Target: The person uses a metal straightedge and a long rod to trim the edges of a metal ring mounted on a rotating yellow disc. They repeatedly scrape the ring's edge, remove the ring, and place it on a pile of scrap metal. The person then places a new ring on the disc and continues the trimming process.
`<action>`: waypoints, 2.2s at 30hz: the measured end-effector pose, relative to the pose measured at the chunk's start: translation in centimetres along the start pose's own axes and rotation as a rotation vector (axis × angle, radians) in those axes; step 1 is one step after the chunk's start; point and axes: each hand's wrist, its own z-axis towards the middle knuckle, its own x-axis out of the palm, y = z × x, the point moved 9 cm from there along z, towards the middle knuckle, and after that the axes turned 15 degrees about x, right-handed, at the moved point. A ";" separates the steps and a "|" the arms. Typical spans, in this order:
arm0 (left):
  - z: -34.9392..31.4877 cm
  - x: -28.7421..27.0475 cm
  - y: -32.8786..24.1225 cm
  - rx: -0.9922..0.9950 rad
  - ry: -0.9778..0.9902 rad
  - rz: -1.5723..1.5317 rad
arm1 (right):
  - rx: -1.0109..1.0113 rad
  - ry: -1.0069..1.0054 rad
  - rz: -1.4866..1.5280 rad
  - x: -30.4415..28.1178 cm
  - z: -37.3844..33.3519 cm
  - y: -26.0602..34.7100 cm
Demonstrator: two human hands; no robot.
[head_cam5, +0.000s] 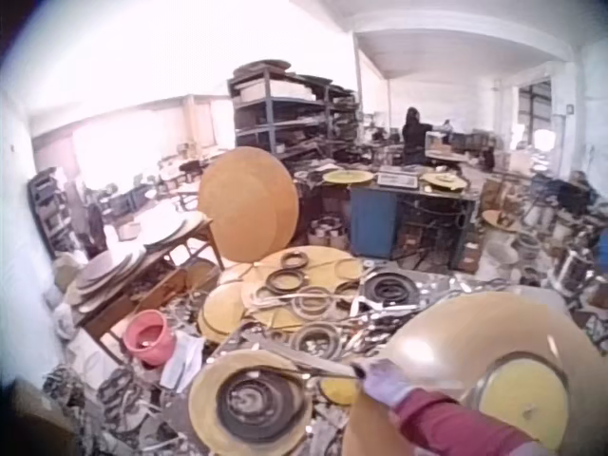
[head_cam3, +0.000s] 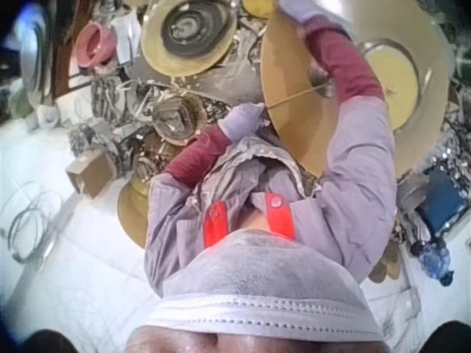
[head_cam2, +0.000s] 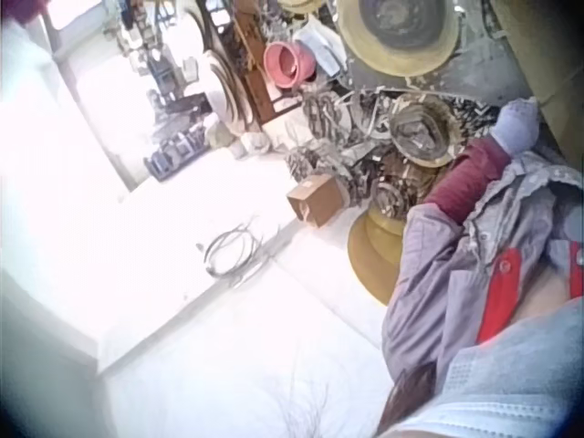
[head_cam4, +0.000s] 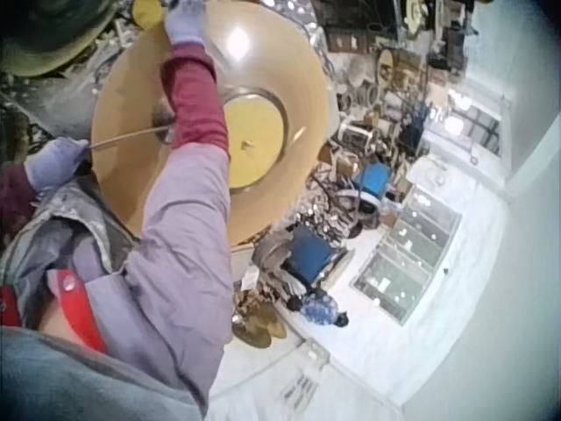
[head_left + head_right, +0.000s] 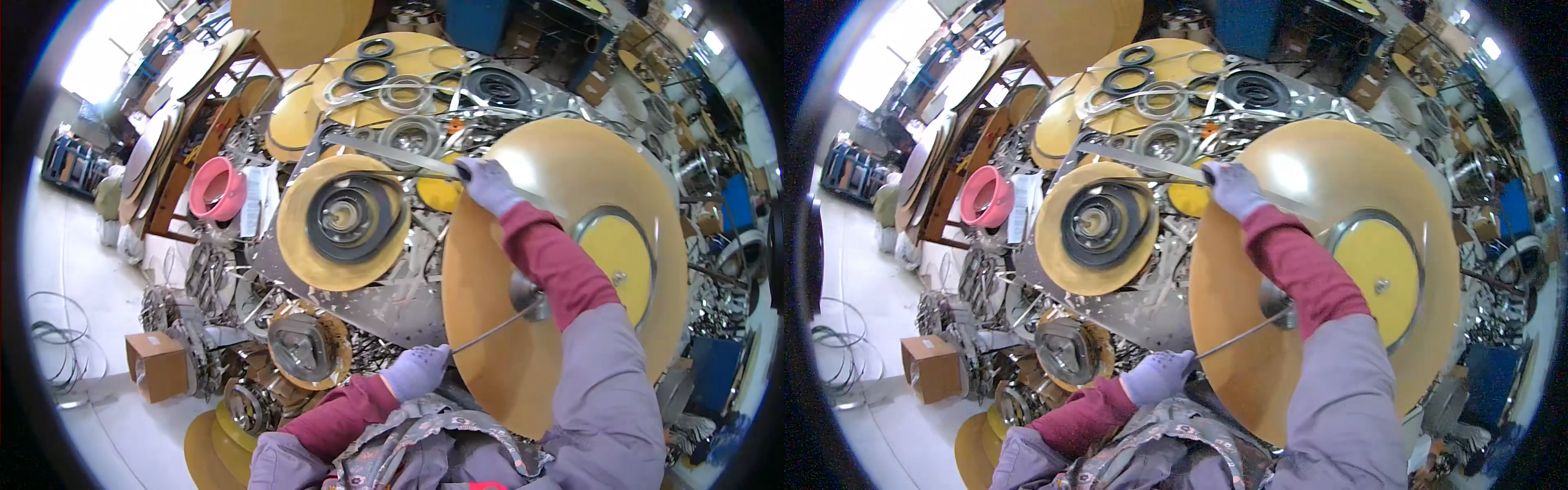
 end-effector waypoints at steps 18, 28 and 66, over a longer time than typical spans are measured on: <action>2.8 -3.4 1.3 0.083 0.157 0.165 | 0.643 0.067 -1.241 -33.7 -31.2 -37.7; 2.9 -3.8 1.5 0.121 0.188 0.189 | 0.571 0.457 -1.092 -36.6 -40.1 -27.2; 3.5 -3.3 2.7 0.061 0.186 0.186 | 0.878 -0.187 -0.113 -14.2 -31.7 -25.5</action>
